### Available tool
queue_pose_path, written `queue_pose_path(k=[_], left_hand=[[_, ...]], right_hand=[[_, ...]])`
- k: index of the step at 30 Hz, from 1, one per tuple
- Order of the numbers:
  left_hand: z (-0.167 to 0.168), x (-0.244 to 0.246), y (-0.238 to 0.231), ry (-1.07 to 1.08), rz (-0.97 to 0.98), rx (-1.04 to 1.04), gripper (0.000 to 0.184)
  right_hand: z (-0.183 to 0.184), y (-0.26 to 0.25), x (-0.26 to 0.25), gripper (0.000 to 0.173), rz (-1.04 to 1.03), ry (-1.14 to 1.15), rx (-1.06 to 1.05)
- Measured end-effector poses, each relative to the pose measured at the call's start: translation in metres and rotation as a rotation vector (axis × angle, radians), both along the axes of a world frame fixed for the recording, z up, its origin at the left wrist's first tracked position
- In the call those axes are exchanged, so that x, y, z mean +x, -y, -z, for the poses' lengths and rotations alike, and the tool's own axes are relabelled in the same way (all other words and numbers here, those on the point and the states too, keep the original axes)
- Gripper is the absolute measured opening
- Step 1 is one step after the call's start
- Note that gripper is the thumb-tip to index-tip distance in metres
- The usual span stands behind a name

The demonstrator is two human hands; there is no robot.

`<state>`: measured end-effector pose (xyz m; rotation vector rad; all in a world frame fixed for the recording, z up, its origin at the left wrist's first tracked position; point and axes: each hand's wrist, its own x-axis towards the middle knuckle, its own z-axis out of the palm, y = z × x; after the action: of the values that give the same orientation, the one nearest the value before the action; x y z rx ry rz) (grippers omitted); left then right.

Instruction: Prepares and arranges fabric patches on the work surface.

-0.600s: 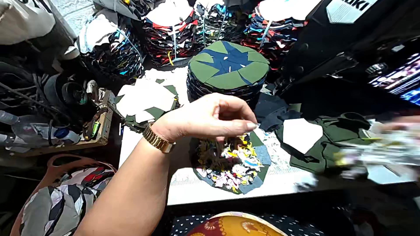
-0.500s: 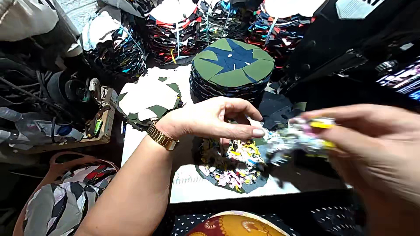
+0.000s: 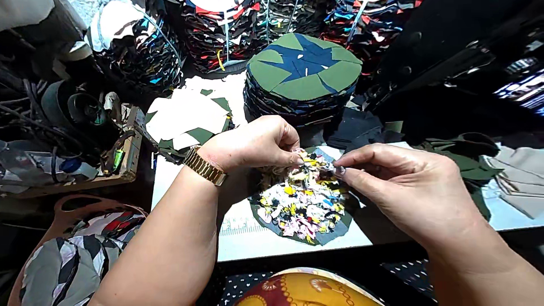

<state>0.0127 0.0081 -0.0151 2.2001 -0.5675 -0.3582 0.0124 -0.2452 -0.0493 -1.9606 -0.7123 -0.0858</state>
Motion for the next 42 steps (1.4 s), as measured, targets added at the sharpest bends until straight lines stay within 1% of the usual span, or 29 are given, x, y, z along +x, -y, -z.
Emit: queue_pose_path(k=[2, 4, 9, 10, 13, 16, 18, 22, 24, 27, 29, 32, 34, 36, 38, 40, 42], left_hand=[[0.0, -0.001, 0.001, 0.006, -0.005, 0.046, 0.013], [0.0, -0.002, 0.004, 0.019, -0.022, 0.06, 0.01], [0.0, -0.003, 0.002, 0.017, -0.066, 0.044, 0.011], [-0.001, -0.003, 0.002, 0.009, -0.069, 0.053, 0.011], [-0.002, -0.004, 0.003, 0.014, -0.082, 0.116, 0.008], [-0.005, -0.005, 0.001, 0.076, -0.1, 0.166, 0.006], [-0.005, -0.006, -0.002, 0.109, -0.109, 0.149, 0.005], [-0.011, -0.01, -0.004, 0.055, -0.11, 0.148, 0.018], [-0.012, -0.011, -0.002, 0.023, -0.083, 0.154, 0.021], [-0.007, -0.009, 0.0, -0.002, -0.05, 0.187, 0.013], [-0.005, -0.007, -0.001, 0.034, -0.043, 0.218, 0.007], [-0.002, -0.005, -0.004, 0.088, -0.084, 0.209, 0.005], [-0.001, -0.005, -0.004, 0.084, -0.112, 0.226, 0.007], [-0.001, -0.005, -0.001, 0.087, -0.132, 0.259, 0.008], [-0.003, -0.006, 0.001, 0.096, -0.139, 0.267, 0.01], [-0.004, -0.007, 0.002, 0.088, -0.137, 0.256, 0.013], [-0.007, -0.009, 0.002, 0.083, -0.129, 0.269, 0.015]], right_hand=[[0.002, 0.005, 0.0, 0.009, 0.007, 0.081, -0.07], [0.004, 0.011, 0.001, 0.015, 0.003, 0.164, -0.143], [0.004, 0.013, 0.0, 0.029, -0.075, 0.198, -0.226], [0.007, 0.012, 0.001, 0.027, -0.084, 0.232, -0.244], [0.013, 0.01, 0.006, 0.015, -0.065, 0.308, -0.252], [0.009, 0.006, 0.009, 0.015, -0.006, 0.314, -0.226], [0.01, 0.005, 0.01, 0.015, 0.018, 0.338, -0.248], [0.018, 0.005, 0.009, 0.017, -0.012, 0.427, -0.36], [0.015, 0.006, 0.005, 0.02, -0.011, 0.412, -0.367], [0.014, 0.008, 0.003, 0.022, -0.043, 0.34, -0.321], [0.017, 0.008, 0.002, 0.024, -0.071, 0.326, -0.338], [0.013, 0.011, 0.003, 0.028, -0.103, 0.352, -0.375], [0.005, 0.013, 0.002, 0.026, -0.107, 0.357, -0.349], [0.001, 0.011, 0.002, 0.02, -0.086, 0.37, -0.31], [0.005, 0.009, 0.004, 0.015, -0.074, 0.371, -0.298], [0.013, 0.008, 0.006, 0.015, -0.069, 0.352, -0.299], [0.013, 0.009, 0.008, 0.016, -0.058, 0.34, -0.279]])
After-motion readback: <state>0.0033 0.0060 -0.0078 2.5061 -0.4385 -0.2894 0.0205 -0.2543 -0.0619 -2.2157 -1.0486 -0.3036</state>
